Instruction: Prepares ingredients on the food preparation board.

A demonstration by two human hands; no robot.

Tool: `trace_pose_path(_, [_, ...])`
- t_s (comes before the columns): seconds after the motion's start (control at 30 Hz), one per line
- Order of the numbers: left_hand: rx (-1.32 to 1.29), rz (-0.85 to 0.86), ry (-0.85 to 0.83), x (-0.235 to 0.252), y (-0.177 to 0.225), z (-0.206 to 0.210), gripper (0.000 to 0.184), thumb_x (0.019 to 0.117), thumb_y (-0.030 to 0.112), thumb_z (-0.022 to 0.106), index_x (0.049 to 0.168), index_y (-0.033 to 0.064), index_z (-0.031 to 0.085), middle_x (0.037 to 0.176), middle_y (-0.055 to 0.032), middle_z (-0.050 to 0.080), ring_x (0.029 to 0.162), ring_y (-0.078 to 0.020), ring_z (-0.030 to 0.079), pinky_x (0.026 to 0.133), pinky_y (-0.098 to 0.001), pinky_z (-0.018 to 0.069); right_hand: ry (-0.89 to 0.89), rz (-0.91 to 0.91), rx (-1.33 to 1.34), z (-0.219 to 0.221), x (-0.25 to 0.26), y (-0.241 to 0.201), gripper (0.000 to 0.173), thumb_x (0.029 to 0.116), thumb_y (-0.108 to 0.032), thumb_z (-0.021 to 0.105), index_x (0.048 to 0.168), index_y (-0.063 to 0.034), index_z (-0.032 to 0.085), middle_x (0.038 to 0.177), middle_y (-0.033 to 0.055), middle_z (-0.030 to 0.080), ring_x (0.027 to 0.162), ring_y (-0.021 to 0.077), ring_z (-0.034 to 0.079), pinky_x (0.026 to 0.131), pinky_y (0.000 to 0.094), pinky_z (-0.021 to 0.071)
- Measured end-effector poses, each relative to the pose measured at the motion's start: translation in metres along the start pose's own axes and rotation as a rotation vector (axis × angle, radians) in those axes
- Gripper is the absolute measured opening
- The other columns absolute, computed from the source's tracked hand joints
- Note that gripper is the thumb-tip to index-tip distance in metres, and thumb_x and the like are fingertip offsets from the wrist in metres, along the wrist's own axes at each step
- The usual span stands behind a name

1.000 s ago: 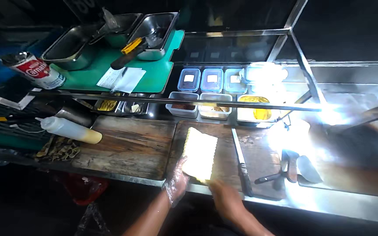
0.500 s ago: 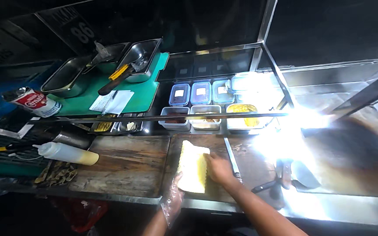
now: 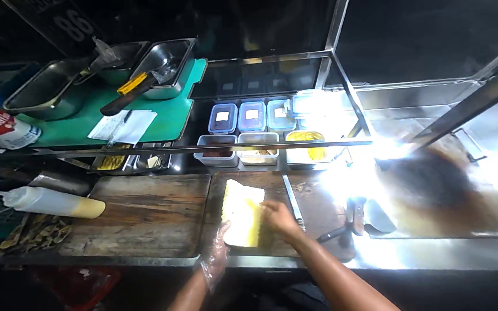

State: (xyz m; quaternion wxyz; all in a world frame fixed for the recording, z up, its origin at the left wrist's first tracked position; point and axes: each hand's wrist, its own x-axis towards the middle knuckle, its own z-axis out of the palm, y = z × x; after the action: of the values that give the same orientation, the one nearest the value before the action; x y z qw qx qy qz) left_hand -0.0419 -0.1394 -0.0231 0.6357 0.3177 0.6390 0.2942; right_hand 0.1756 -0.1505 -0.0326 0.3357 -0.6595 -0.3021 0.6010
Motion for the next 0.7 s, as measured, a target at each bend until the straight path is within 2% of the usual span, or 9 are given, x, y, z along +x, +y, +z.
trace_pose_path(0.07, [-0.012, 0.010, 0.005, 0.004, 0.002, -0.002, 0.039, 0.1068, 0.025, 0.051, 0.141, 0.0062, 0.053, 0.134, -0.0131, 0.060, 0.119, -0.0209, 0.060, 0.097, -0.0408, 0.0531, 0.229, 0.043, -0.056, -0.007, -0.002, -0.001, 0.028, 0.1079, -0.023, 0.050, 0.124, -0.0078, 0.067, 0.089, 0.0072, 0.069, 0.071, 0.0153, 0.063, 0.067, 0.0338, 0.0534])
trace_pose_path(0.13, [-0.018, 0.026, -0.015, 0.006, 0.004, -0.004, 0.038, 0.1071, 0.024, 0.050, 0.140, 0.0056, 0.054, 0.133, -0.0127, 0.061, 0.118, -0.0193, 0.061, 0.096, -0.0391, 0.0538, 0.260, -0.024, -0.441, -0.009, -0.011, -0.009, 0.034, 0.1070, -0.028, 0.048, 0.133, -0.0156, 0.065, 0.114, 0.0078, 0.073, 0.102, 0.0231, 0.071, 0.092, 0.0476, 0.0566])
trace_pose_path(0.17, [-0.016, 0.018, -0.035, 0.003, 0.002, -0.006, 0.040, 0.1072, 0.023, 0.047, 0.143, 0.0064, 0.051, 0.137, -0.0117, 0.058, 0.121, -0.0177, 0.059, 0.099, -0.0382, 0.0519, 0.244, -0.081, -0.621, -0.004, -0.018, -0.007, 0.036, 0.1072, -0.029, 0.047, 0.137, -0.0182, 0.064, 0.122, 0.0090, 0.071, 0.109, 0.0276, 0.069, 0.095, 0.0526, 0.0554])
trace_pose_path(0.27, [-0.058, 0.005, -0.049, 0.006, -0.001, -0.009, 0.042, 0.1080, 0.022, 0.046, 0.147, 0.0059, 0.048, 0.142, -0.0120, 0.055, 0.125, -0.0174, 0.056, 0.102, -0.0380, 0.0501, 0.120, -0.233, -0.975, 0.012, -0.031, 0.003, 0.040, 0.1052, -0.024, 0.043, 0.140, -0.0197, 0.062, 0.127, 0.0150, 0.067, 0.106, 0.0355, 0.070, 0.084, 0.0556, 0.0574])
trace_pose_path(0.4, [-0.111, -0.030, -0.046, 0.004, 0.009, -0.017, 0.040, 0.1074, 0.020, 0.047, 0.144, 0.0047, 0.050, 0.139, -0.0116, 0.058, 0.123, -0.0169, 0.058, 0.100, -0.0371, 0.0522, 0.109, -0.245, -0.919, -0.030, -0.052, -0.026, 0.033, 0.1074, -0.025, 0.046, 0.130, -0.0151, 0.069, 0.116, 0.0143, 0.072, 0.099, 0.0345, 0.072, 0.085, 0.0589, 0.0570])
trace_pose_path(0.47, [-0.159, -0.055, -0.040, 0.001, 0.008, -0.024, 0.038, 0.1071, 0.018, 0.047, 0.142, 0.0034, 0.050, 0.135, -0.0127, 0.059, 0.118, -0.0182, 0.061, 0.095, -0.0366, 0.0547, 0.357, -0.308, -0.909, -0.084, -0.025, -0.059, 0.030, 0.1080, -0.023, 0.049, 0.128, -0.0135, 0.070, 0.109, 0.0173, 0.073, 0.094, 0.0377, 0.072, 0.080, 0.0623, 0.0566])
trace_pose_path(0.53, [-0.193, -0.072, -0.033, -0.005, 0.002, -0.029, 0.037, 0.1074, 0.015, 0.045, 0.141, 0.0003, 0.048, 0.131, -0.0150, 0.060, 0.112, -0.0201, 0.063, 0.090, -0.0362, 0.0566, 0.439, -0.200, -1.036, -0.134, 0.024, -0.095, 0.033, 0.1081, -0.024, 0.048, 0.133, -0.0143, 0.067, 0.125, 0.0197, 0.069, 0.112, 0.0424, 0.067, 0.090, 0.0672, 0.0508])
trace_pose_path(0.63, [-0.207, -0.130, -0.007, -0.017, -0.005, -0.037, 0.041, 0.1081, 0.014, 0.046, 0.144, -0.0046, 0.043, 0.134, -0.0209, 0.056, 0.113, -0.0251, 0.063, 0.092, -0.0377, 0.0570, 0.348, -0.244, -1.231, -0.185, 0.108, -0.085, 0.030, 0.1019, -0.022, 0.057, 0.125, -0.0075, 0.070, 0.126, 0.0244, 0.067, 0.121, 0.0451, 0.061, 0.102, 0.0694, 0.0431])
trace_pose_path(0.7, [-0.233, -0.116, -0.005, -0.024, -0.010, -0.041, 0.042, 0.1077, 0.016, 0.045, 0.144, -0.0050, 0.042, 0.135, -0.0218, 0.058, 0.113, -0.0266, 0.066, 0.094, -0.0382, 0.0587, 0.230, -0.212, -1.327, -0.195, 0.134, -0.088, 0.025, 0.0979, -0.022, 0.062, 0.115, -0.0078, 0.073, 0.116, 0.0223, 0.071, 0.114, 0.0438, 0.065, 0.097, 0.0679, 0.0474])
